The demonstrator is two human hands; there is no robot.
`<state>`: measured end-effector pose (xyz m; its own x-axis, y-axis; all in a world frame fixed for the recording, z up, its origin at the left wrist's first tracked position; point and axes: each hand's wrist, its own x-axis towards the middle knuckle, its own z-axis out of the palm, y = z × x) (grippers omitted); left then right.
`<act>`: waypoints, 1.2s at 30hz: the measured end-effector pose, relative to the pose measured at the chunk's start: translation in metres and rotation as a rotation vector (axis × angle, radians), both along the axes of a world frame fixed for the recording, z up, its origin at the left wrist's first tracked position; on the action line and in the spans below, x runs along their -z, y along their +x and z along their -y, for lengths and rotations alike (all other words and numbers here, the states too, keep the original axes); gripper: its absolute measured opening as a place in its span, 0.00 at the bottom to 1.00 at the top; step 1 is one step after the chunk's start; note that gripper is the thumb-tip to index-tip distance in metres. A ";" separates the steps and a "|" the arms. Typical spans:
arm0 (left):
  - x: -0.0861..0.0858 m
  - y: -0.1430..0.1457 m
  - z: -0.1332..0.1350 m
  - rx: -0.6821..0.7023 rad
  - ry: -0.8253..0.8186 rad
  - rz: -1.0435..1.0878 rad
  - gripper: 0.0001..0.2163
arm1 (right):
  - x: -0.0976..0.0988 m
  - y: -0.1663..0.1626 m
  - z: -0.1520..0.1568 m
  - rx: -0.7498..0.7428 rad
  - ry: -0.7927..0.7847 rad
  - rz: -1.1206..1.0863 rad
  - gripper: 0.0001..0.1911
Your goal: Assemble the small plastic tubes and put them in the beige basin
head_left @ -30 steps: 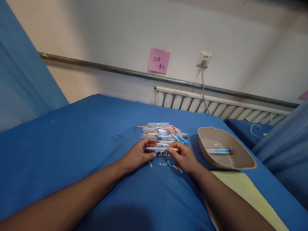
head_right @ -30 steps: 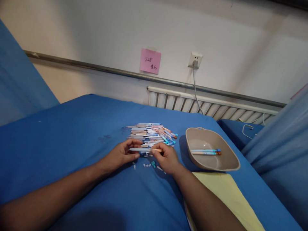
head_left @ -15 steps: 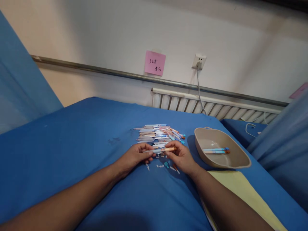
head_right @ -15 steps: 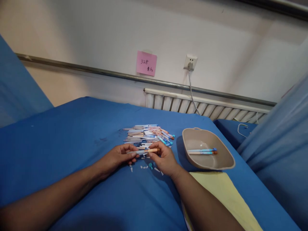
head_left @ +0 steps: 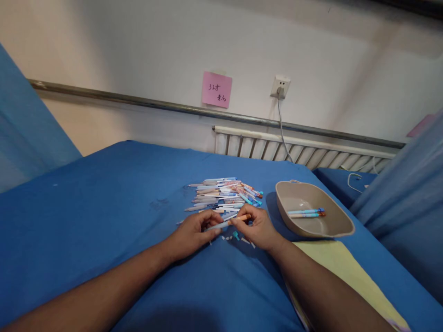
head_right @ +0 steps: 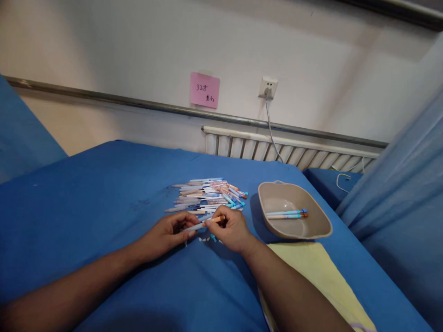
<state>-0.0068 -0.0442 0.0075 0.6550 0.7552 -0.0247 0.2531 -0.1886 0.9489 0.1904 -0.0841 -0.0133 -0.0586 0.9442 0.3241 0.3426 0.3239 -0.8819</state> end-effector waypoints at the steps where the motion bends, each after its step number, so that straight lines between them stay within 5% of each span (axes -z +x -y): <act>1: -0.001 0.000 0.002 0.010 0.018 -0.007 0.10 | 0.001 0.000 0.000 -0.007 0.006 0.019 0.14; 8: -0.002 0.001 0.004 0.022 -0.040 0.017 0.11 | 0.002 0.010 -0.004 -0.159 -0.119 0.007 0.24; 12: 0.002 0.001 -0.003 -0.068 -0.184 0.129 0.13 | 0.004 0.030 -0.016 -0.019 -0.181 -0.043 0.26; 18: 0.003 0.000 -0.010 -0.128 -0.246 0.157 0.13 | 0.005 0.042 -0.014 -0.093 -0.304 0.354 0.11; 24: 0.007 -0.001 -0.012 -0.127 -0.295 0.175 0.14 | -0.015 0.029 0.002 -0.139 -0.183 0.749 0.01; 29: 0.010 -0.001 -0.014 -0.133 -0.315 0.177 0.15 | -0.025 0.018 0.009 -0.142 -0.079 1.025 0.05; 36: 0.012 -0.003 -0.015 -0.132 -0.331 0.184 0.15 | -0.026 0.013 0.013 -0.039 -0.196 1.152 0.08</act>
<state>-0.0094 -0.0290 -0.0040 0.5692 0.8039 -0.1725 0.0751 0.1580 0.9846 0.2031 -0.0969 0.0124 -0.2534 0.9631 -0.0905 0.9651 0.2453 -0.0920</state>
